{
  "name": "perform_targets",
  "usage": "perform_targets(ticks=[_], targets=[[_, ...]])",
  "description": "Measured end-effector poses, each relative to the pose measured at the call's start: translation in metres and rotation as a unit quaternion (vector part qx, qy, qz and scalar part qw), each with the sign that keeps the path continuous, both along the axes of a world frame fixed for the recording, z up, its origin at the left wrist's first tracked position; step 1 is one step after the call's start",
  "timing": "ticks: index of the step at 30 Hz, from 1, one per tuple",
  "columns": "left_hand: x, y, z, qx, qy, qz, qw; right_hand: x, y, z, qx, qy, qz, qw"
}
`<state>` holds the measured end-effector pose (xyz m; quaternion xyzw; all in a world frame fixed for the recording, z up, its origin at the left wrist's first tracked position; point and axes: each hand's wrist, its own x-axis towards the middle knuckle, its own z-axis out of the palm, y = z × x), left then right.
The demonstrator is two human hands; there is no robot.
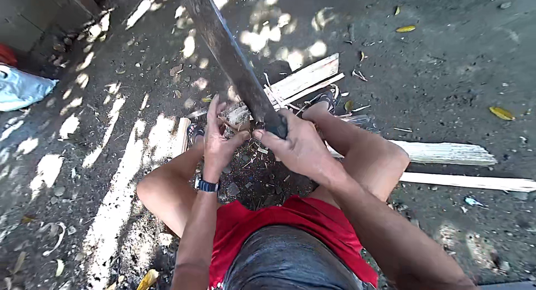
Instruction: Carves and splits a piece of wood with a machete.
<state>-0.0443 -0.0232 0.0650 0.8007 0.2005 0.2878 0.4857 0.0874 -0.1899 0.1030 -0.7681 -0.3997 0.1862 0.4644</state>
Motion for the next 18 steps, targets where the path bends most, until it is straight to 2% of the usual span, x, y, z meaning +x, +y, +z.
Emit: perform_targets(ticks=[3,6,10,12,14,16,18], targets=[[-0.004,-0.008,-0.034,-0.054,-0.040,0.005,0.998,-0.011,-0.002,-0.012,0.008,-0.042,-0.020,0.999],[0.004,-0.002,-0.029,-0.025,-0.050,0.001,0.998,-0.007,-0.005,-0.005,0.016,-0.036,-0.005,0.999],[0.004,-0.002,0.022,0.044,-0.011,-0.003,0.999,0.001,-0.014,0.033,0.072,-0.019,0.011,0.997],[0.014,0.001,0.054,0.055,-0.033,-0.001,0.998,0.003,-0.019,0.058,0.097,-0.011,0.017,0.995],[0.021,0.005,0.073,0.060,-0.061,-0.009,0.996,0.006,-0.020,0.073,0.123,-0.010,0.022,0.992],[0.018,0.007,0.066,0.054,-0.049,-0.015,0.997,0.009,-0.013,0.062,0.123,-0.007,0.014,0.992],[0.005,0.007,0.040,0.031,0.005,-0.009,0.999,0.011,0.000,0.022,0.087,0.013,0.001,0.996]])
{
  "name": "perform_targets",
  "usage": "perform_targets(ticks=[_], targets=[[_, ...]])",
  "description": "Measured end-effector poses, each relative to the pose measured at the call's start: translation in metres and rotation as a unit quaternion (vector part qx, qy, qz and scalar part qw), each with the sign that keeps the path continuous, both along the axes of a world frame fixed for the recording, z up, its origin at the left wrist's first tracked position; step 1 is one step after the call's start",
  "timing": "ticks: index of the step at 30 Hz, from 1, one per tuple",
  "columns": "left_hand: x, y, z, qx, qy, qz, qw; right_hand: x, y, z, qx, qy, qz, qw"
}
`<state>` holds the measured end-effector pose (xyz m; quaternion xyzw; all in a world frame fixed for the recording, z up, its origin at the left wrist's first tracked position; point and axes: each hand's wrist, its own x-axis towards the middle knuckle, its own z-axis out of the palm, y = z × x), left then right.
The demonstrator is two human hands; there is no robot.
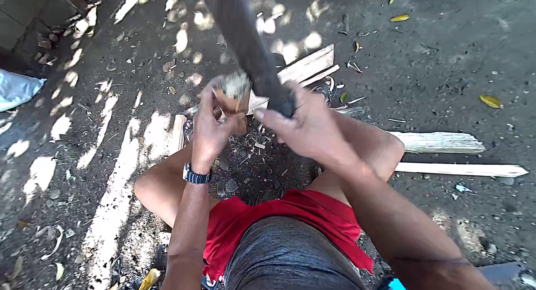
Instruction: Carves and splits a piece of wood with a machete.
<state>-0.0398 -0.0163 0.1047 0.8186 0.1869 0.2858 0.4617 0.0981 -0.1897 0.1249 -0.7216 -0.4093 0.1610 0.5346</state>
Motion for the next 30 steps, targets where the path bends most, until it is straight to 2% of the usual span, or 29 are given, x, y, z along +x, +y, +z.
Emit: perform_targets(ticks=[3,5,8,9,11,13,15,18,21,23,25,28,30], targets=[[-0.008,0.000,-0.031,-0.034,-0.011,0.031,0.999,-0.004,0.010,-0.050,-0.032,0.049,0.009,0.998],[-0.020,-0.005,-0.034,-0.051,-0.028,0.038,0.998,-0.015,0.010,-0.060,-0.022,0.090,0.030,0.995],[-0.040,-0.002,-0.021,-0.045,-0.021,0.021,0.999,-0.025,0.013,-0.064,0.052,0.276,0.100,0.955],[-0.045,-0.001,-0.021,-0.037,-0.012,0.025,0.999,-0.031,0.013,-0.065,0.065,0.302,0.102,0.946],[-0.052,0.000,-0.023,-0.005,-0.005,0.041,0.999,-0.041,0.012,-0.068,0.047,0.259,0.074,0.962],[-0.057,-0.003,-0.024,0.027,-0.002,0.054,0.998,-0.048,0.010,-0.068,0.010,0.141,0.040,0.989],[-0.058,-0.004,-0.026,0.037,0.004,0.072,0.997,-0.051,0.005,-0.053,0.007,0.062,0.027,0.998],[-0.060,-0.005,-0.028,0.030,-0.001,0.078,0.997,-0.053,-0.008,-0.014,0.106,-0.013,0.020,0.994],[-0.060,-0.007,-0.025,0.084,0.016,0.106,0.991,-0.054,-0.015,0.025,0.240,-0.069,0.019,0.968],[-0.059,-0.008,-0.025,0.095,0.019,0.114,0.989,-0.054,-0.013,0.031,0.270,-0.075,0.013,0.960],[-0.063,-0.010,-0.030,0.073,0.006,0.098,0.993,-0.053,-0.008,0.006,0.191,-0.059,0.009,0.980],[-0.065,-0.015,-0.033,0.071,0.022,0.107,0.991,-0.046,0.005,-0.060,-0.009,0.031,0.032,0.999],[-0.064,-0.015,-0.035,0.081,0.030,0.123,0.989,-0.044,0.008,-0.074,-0.050,0.012,0.032,0.998]])
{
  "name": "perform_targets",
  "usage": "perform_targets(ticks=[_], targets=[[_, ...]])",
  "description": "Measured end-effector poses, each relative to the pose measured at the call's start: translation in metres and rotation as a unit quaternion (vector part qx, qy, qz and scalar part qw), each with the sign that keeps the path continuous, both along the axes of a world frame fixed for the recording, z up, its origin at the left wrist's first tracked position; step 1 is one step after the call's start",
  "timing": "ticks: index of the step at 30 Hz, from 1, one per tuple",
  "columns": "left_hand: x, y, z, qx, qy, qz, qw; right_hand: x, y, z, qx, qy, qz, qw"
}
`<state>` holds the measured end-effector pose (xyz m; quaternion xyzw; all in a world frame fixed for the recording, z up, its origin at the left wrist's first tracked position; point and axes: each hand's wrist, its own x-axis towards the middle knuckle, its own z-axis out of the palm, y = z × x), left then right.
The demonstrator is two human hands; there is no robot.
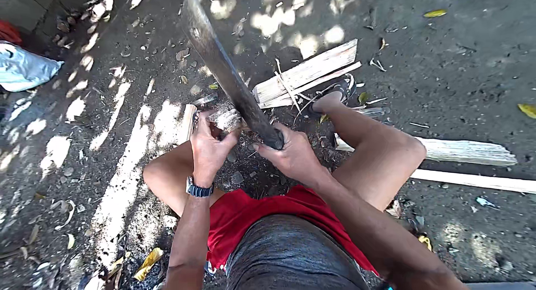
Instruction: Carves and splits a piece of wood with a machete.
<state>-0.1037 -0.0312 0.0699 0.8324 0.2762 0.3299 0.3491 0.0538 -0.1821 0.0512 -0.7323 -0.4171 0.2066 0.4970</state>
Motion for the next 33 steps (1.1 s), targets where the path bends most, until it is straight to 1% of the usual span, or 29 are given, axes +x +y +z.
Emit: perform_targets(ticks=[2,4,6,8,10,11,12,13,14,15,16,17,19,21,22,24,26,27,28,29,30,32,33], targets=[[-0.003,-0.006,-0.003,0.010,0.016,0.011,1.000,-0.005,-0.007,0.007,-0.020,-0.035,-0.007,0.999],[0.003,-0.001,-0.001,0.006,0.016,0.005,1.000,-0.005,-0.014,0.035,-0.008,-0.047,-0.021,0.999],[0.004,0.001,-0.001,-0.010,0.005,-0.018,1.000,-0.008,-0.023,0.061,0.089,-0.069,-0.034,0.993],[0.010,0.002,0.006,-0.004,0.011,-0.018,1.000,-0.007,-0.026,0.092,0.212,-0.112,-0.035,0.970],[0.013,0.002,0.010,0.020,0.022,-0.001,1.000,-0.004,-0.021,0.111,0.301,-0.136,-0.037,0.943],[0.015,0.003,0.011,0.023,0.026,0.005,0.999,-0.002,-0.018,0.110,0.308,-0.134,-0.036,0.941],[0.017,0.004,0.010,0.017,0.025,0.004,1.000,-0.002,-0.015,0.098,0.280,-0.120,-0.035,0.952],[0.017,0.004,0.010,0.001,0.025,-0.001,1.000,-0.001,-0.010,0.074,0.222,-0.093,-0.034,0.970],[0.017,0.004,0.009,-0.015,0.023,-0.005,1.000,0.001,-0.004,0.044,0.145,-0.058,-0.030,0.987],[0.016,0.003,0.008,-0.020,0.025,0.002,1.000,0.003,0.002,0.013,0.074,-0.021,-0.024,0.997],[0.013,0.004,0.005,-0.018,0.027,0.004,0.999,0.005,0.005,-0.008,0.026,0.012,-0.019,0.999],[0.013,0.004,0.003,-0.011,0.022,0.008,1.000,0.004,0.006,-0.017,0.002,0.012,-0.021,1.000],[0.007,0.000,-0.001,-0.011,0.029,0.008,1.000,-0.002,0.000,-0.016,-0.021,-0.027,-0.029,0.999],[0.009,0.002,0.001,-0.015,0.028,-0.003,0.999,-0.004,-0.007,0.007,-0.015,-0.040,-0.040,0.998],[0.010,0.004,0.001,-0.022,0.024,-0.010,0.999,-0.004,-0.011,0.021,0.020,-0.039,-0.044,0.998],[0.009,0.003,0.001,-0.034,0.014,-0.026,0.999,-0.006,-0.018,0.052,0.140,-0.055,-0.041,0.988],[0.011,0.004,0.007,-0.008,0.022,-0.019,1.000,-0.005,-0.016,0.086,0.264,-0.094,-0.036,0.959],[0.013,0.004,0.010,0.007,0.026,-0.012,1.000,-0.003,-0.013,0.098,0.305,-0.112,-0.037,0.945],[0.015,0.004,0.010,0.017,0.030,-0.009,0.999,-0.002,-0.010,0.101,0.323,-0.121,-0.037,0.938],[0.016,0.005,0.009,0.016,0.030,-0.010,0.999,0.000,-0.006,0.094,0.310,-0.118,-0.035,0.943],[0.016,0.006,0.007,0.006,0.027,-0.014,1.000,0.002,-0.003,0.075,0.264,-0.099,-0.031,0.959],[0.016,0.007,0.005,-0.018,0.017,-0.014,1.000,0.008,0.007,0.014,0.109,-0.034,-0.021,0.993],[0.015,0.007,0.004,-0.026,0.018,-0.013,0.999,0.010,0.011,-0.015,0.048,0.002,-0.016,0.999]])
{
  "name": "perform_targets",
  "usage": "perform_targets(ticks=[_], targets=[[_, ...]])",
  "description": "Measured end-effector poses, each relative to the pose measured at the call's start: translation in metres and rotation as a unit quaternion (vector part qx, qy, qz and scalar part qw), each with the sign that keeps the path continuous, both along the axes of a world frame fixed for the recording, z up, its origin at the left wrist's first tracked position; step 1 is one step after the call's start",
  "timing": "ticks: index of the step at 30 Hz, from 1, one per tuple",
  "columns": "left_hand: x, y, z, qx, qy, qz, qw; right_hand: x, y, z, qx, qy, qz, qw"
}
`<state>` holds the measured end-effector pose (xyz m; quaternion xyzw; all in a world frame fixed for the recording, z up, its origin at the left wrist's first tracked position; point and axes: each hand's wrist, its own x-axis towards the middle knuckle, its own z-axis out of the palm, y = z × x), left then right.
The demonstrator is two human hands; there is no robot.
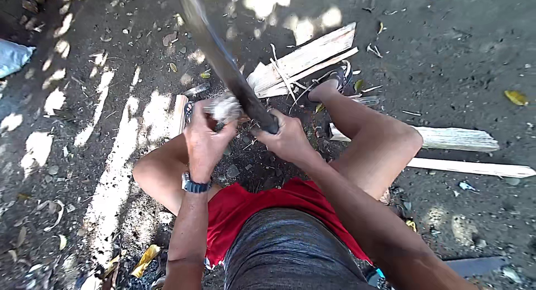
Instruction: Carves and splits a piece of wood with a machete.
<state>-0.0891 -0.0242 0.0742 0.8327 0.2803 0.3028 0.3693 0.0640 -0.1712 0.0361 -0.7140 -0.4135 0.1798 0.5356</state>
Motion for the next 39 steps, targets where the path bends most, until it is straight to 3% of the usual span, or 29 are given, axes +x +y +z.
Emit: perform_targets(ticks=[2,5,8,10,12,14,18,22,24,28,30,32,35,37,39], targets=[[-0.003,0.000,-0.002,-0.005,-0.005,-0.001,1.000,0.000,0.002,-0.019,-0.068,0.004,-0.004,0.998],[-0.010,-0.005,-0.002,-0.003,0.013,-0.001,1.000,-0.009,-0.007,0.007,-0.081,-0.061,-0.018,0.995],[-0.008,0.001,-0.002,-0.027,-0.004,-0.028,0.999,-0.015,-0.018,0.055,0.064,-0.072,-0.027,0.995],[-0.005,0.004,0.002,0.002,-0.006,-0.034,0.999,-0.015,-0.016,0.091,0.191,-0.098,-0.021,0.976],[0.001,0.003,0.005,0.038,0.001,-0.020,0.999,-0.012,-0.010,0.108,0.260,-0.128,-0.017,0.957],[0.003,0.003,0.003,0.030,0.001,-0.024,0.999,-0.008,-0.001,0.084,0.228,-0.111,-0.016,0.967],[-0.001,0.002,-0.004,-0.020,-0.003,-0.018,1.000,0.000,0.007,-0.025,-0.022,-0.037,-0.022,0.999],[-0.001,-0.004,-0.007,-0.006,0.011,0.002,1.000,-0.005,-0.006,-0.009,-0.102,-0.046,-0.019,0.994],[0.001,-0.002,-0.007,-0.003,0.008,-0.002,1.000,-0.008,-0.013,0.018,-0.056,-0.041,-0.028,0.997],[0.004,0.001,-0.001,0.011,0.002,-0.024,1.000,-0.011,-0.013,0.075,0.211,-0.073,-0.013,0.975],[0.008,0.002,0.000,0.032,0.003,-0.020,0.999,-0.007,-0.006,0.082,0.244,-0.103,-0.019,0.964],[0.008,0.004,-0.001,0.013,-0.001,-0.032,0.999,-0.001,0.001,0.051,0.156,-0.096,-0.026,0.983],[0.005,0.003,-0.004,-0.015,-0.010,-0.026,0.999,0.011,0.014,-0.029,-0.054,0.004,-0.020,0.998],[0.004,0.002,-0.005,-0.014,-0.012,-0.024,1.000,0.010,0.016,-0.041,-0.103,0.006,-0.025,0.994],[0.001,-0.002,-0.005,-0.012,-0.002,-0.016,1.000,0.002,0.008,-0.030,-0.116,-0.029,-0.032,0.992]])
